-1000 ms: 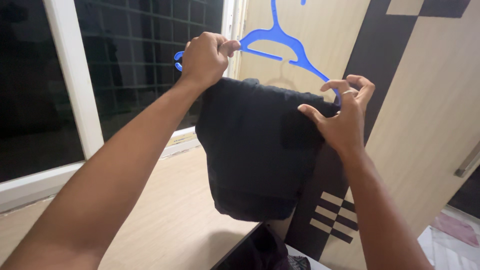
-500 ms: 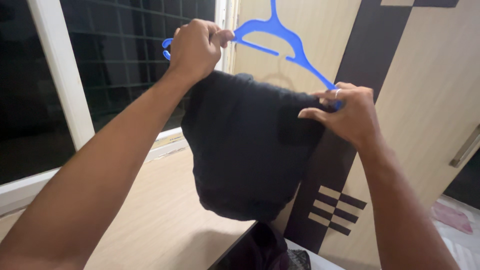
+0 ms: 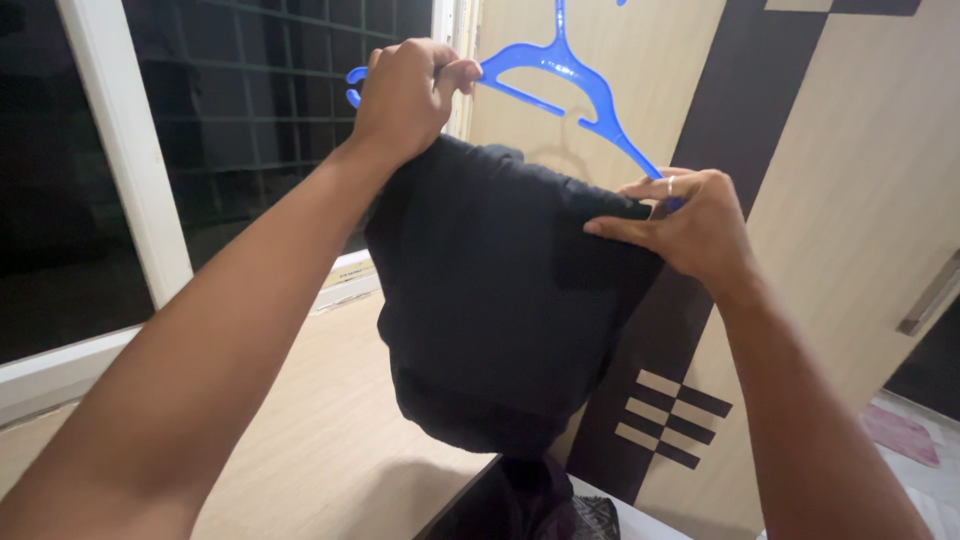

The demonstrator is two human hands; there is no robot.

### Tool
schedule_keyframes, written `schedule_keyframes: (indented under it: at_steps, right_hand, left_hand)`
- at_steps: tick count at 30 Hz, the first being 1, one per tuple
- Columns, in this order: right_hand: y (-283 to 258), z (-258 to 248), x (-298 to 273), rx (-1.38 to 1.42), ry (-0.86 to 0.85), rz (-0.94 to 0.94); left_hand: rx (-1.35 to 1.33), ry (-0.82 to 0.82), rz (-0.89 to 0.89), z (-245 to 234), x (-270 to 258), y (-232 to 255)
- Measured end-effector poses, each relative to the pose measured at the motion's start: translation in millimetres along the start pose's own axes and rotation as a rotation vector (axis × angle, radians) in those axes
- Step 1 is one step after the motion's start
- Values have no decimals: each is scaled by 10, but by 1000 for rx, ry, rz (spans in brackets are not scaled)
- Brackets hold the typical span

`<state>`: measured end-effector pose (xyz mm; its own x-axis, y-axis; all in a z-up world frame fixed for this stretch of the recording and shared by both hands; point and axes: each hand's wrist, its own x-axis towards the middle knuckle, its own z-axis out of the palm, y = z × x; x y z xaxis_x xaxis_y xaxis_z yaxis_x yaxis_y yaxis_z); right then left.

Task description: The person takes a blue hanger from a closet, then folds a black long-sleeved shirt on a window sill and hangs it on the hanger. The shirt is placed back in the closet. The person then picks up a red striped cloth from the closet floor and holds it.

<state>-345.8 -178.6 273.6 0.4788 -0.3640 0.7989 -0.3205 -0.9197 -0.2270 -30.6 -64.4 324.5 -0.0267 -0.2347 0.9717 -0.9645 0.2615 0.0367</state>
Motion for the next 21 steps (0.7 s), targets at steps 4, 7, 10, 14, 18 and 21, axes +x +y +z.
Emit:
schedule_keyframes:
  at_steps: [4, 7, 10, 14, 18, 21]
  right_hand:
    - [-17, 20, -5, 37, 22, -20]
    - [-7, 11, -21, 18, 81, -105]
    - [42, -48, -50, -14, 149, -261]
    - [91, -91, -45, 6, 154, -141]
    - [83, -107, -29, -40, 147, -159]
    - [68, -133, -37, -39, 147, -134]
  left_hand:
    - [242, 162, 222, 30, 5, -31]
    - [449, 399, 252, -10, -102, 43]
    - [253, 383, -235, -25, -345, 213]
    - [91, 37, -612, -9, -566, 374]
    - [188, 140, -196, 4, -565, 336]
    - [184, 218, -135, -12, -469, 253]
